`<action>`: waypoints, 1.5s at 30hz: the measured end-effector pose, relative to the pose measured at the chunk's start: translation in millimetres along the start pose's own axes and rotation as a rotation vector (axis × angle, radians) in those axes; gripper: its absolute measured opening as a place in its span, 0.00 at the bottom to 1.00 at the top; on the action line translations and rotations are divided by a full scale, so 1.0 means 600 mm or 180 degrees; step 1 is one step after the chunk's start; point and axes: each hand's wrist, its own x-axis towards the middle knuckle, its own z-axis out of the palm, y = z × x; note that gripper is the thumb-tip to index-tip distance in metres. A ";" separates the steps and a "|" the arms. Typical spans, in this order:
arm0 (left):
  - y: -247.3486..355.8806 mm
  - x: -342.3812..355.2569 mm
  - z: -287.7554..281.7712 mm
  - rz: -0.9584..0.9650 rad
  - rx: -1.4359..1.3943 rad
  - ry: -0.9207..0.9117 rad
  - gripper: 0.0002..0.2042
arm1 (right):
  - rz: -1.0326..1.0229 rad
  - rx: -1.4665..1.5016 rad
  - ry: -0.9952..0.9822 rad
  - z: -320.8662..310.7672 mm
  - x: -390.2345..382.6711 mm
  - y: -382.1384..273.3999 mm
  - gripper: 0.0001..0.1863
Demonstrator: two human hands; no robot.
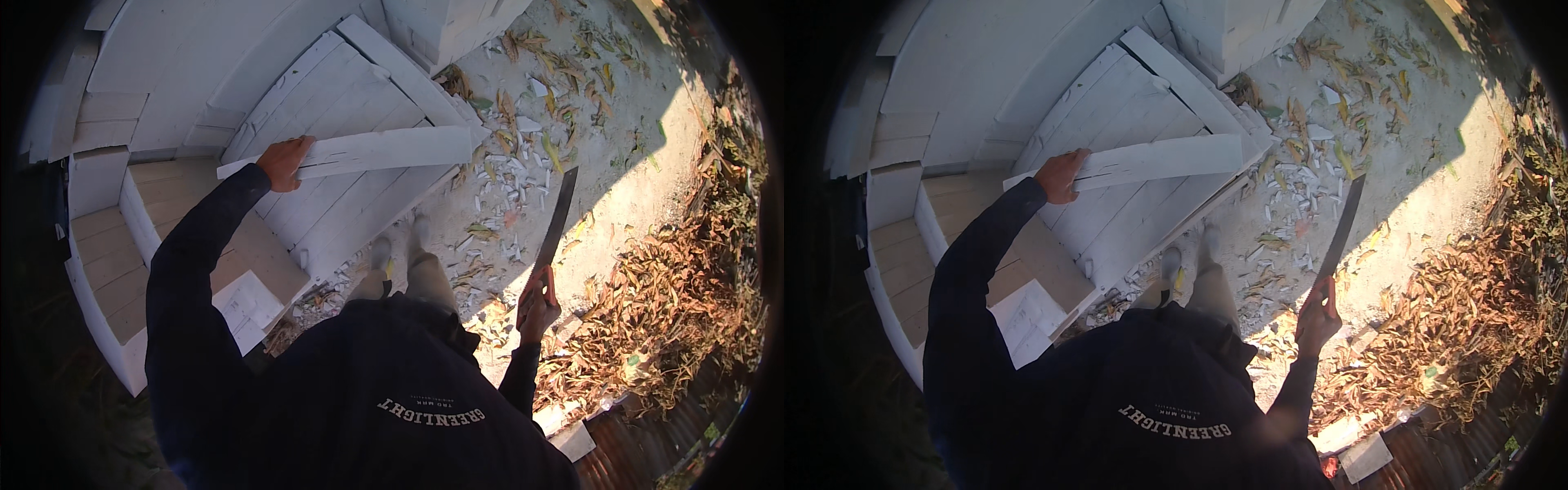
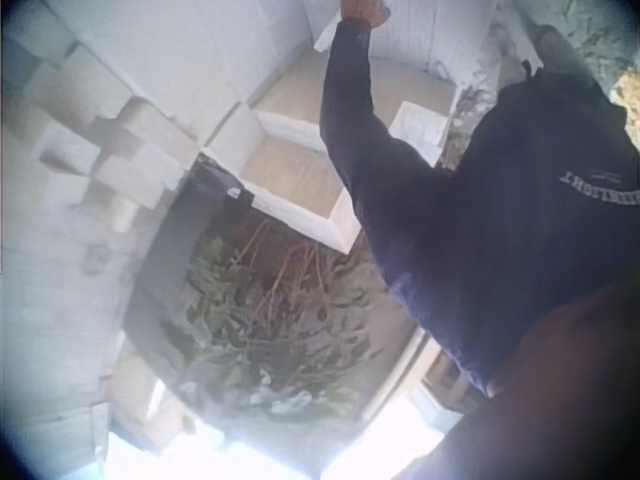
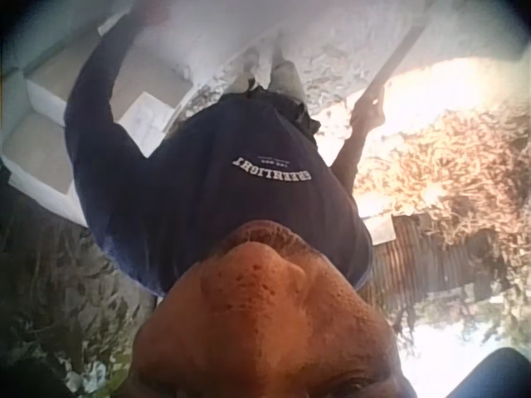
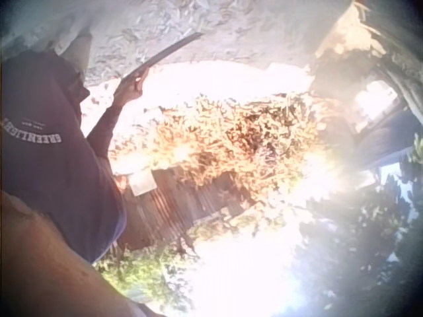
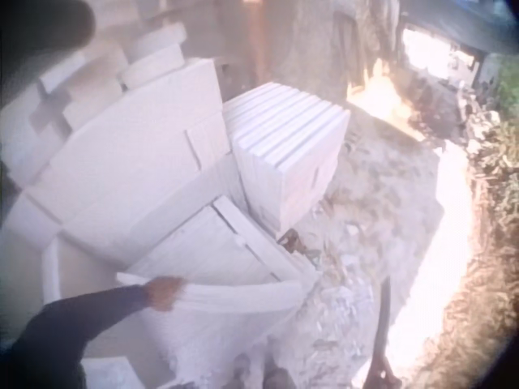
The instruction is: The person uses a hand saw to cut a long, white wooden plank that is resting on a stack of similar planks. They hold the plank with their left hand and saw with their right hand, making repeated back-and-forth motions. The person briefly pauses to adjust the plank before continuing the cut.
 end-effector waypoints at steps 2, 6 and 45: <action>-0.026 0.016 -0.009 0.0108 0.0353 0.0127 0.48 | -0.0033 -0.0014 -0.0032 -0.004 -0.003 -0.003 0.26; -0.059 0.031 0.002 0.0224 0.0417 0.0330 0.47 | 0.0032 -0.0054 0.0014 -0.004 -0.003 -0.005 0.25; 0.139 0.121 0.032 -0.4384 -0.3971 0.2733 0.66 | 0.0854 0.0541 0.0647 -0.067 -0.026 0.184 0.22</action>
